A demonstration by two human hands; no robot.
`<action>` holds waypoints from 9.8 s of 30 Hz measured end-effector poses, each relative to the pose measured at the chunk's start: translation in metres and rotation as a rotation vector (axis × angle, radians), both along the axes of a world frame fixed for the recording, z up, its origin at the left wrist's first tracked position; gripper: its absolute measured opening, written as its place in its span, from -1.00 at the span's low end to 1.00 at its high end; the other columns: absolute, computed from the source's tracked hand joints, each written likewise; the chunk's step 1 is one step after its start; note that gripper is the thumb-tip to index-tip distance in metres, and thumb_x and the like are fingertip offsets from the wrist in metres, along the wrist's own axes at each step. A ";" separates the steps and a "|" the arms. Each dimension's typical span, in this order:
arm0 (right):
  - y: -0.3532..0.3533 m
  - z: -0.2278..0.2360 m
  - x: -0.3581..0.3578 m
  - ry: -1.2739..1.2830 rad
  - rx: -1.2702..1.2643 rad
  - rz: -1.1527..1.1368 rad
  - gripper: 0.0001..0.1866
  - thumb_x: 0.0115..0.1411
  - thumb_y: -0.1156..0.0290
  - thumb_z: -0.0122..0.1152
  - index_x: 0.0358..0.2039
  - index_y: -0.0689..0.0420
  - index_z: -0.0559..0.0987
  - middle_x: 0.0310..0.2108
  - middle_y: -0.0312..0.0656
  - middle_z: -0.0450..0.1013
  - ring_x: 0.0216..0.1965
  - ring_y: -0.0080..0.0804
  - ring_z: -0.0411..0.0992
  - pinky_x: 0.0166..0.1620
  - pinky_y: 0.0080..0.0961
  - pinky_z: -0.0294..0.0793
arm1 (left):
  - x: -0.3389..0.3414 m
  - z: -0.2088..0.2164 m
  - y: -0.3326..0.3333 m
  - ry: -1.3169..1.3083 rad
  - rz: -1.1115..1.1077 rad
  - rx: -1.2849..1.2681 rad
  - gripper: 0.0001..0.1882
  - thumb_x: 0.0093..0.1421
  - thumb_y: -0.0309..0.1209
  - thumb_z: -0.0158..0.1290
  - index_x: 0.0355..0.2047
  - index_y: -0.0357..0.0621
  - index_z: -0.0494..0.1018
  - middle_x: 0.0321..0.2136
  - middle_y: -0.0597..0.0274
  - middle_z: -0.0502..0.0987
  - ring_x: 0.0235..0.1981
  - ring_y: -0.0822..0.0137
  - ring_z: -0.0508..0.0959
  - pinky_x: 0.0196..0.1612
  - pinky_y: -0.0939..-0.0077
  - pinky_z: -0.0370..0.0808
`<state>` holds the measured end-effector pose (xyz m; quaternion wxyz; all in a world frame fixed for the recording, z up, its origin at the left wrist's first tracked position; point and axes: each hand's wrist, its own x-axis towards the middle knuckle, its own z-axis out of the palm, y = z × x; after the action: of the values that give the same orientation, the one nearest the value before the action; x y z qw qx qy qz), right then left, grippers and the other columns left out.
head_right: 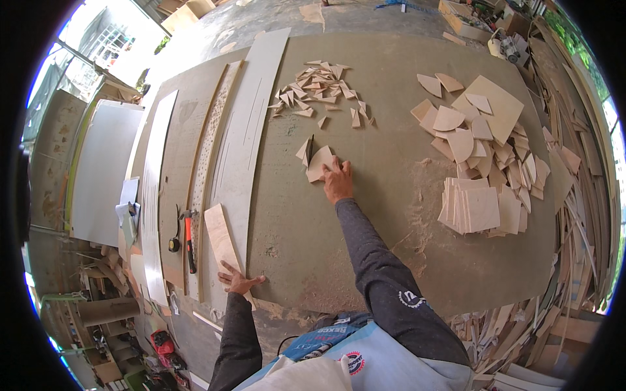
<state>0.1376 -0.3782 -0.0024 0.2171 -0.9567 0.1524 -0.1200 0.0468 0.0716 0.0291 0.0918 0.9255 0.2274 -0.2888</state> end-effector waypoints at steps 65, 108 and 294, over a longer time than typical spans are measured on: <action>0.014 -0.002 0.009 0.005 0.027 -0.165 -0.61 0.21 0.31 0.28 0.06 0.02 0.66 0.24 -0.01 0.28 0.04 -0.01 0.25 0.18 -0.13 0.30 | -0.001 0.007 -0.002 0.006 0.019 -0.049 0.92 -0.51 0.21 0.58 0.33 0.08 -0.89 0.33 -0.62 -0.70 0.41 -0.38 -0.68 0.28 -0.64 -0.36; 0.018 -0.008 0.009 -0.034 0.061 -0.219 -0.59 0.14 0.30 0.35 0.03 0.02 0.69 0.21 -0.09 0.30 0.02 -0.06 0.21 0.17 -0.21 0.25 | 0.002 0.003 -0.002 0.014 0.018 -0.029 0.92 -0.51 0.16 0.60 0.33 0.08 -0.88 0.33 -0.62 -0.70 0.41 -0.38 -0.67 0.27 -0.67 -0.34; -0.013 0.011 -0.391 -0.294 0.366 -0.713 -0.79 0.24 0.33 0.24 -0.31 0.20 0.71 -0.27 -0.18 0.66 -0.22 -0.29 0.54 -0.12 -0.35 0.48 | 0.236 0.162 -0.369 -0.399 -0.920 -0.027 -0.33 -0.03 0.11 0.18 -0.05 -0.12 0.65 0.09 -0.06 0.55 0.19 -0.25 0.39 0.20 -0.22 0.30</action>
<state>-0.2532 -0.3909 0.0090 0.3478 -0.7624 0.4599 -0.2937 0.2828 -0.2971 0.1913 0.0084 0.9658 -0.2299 -0.1198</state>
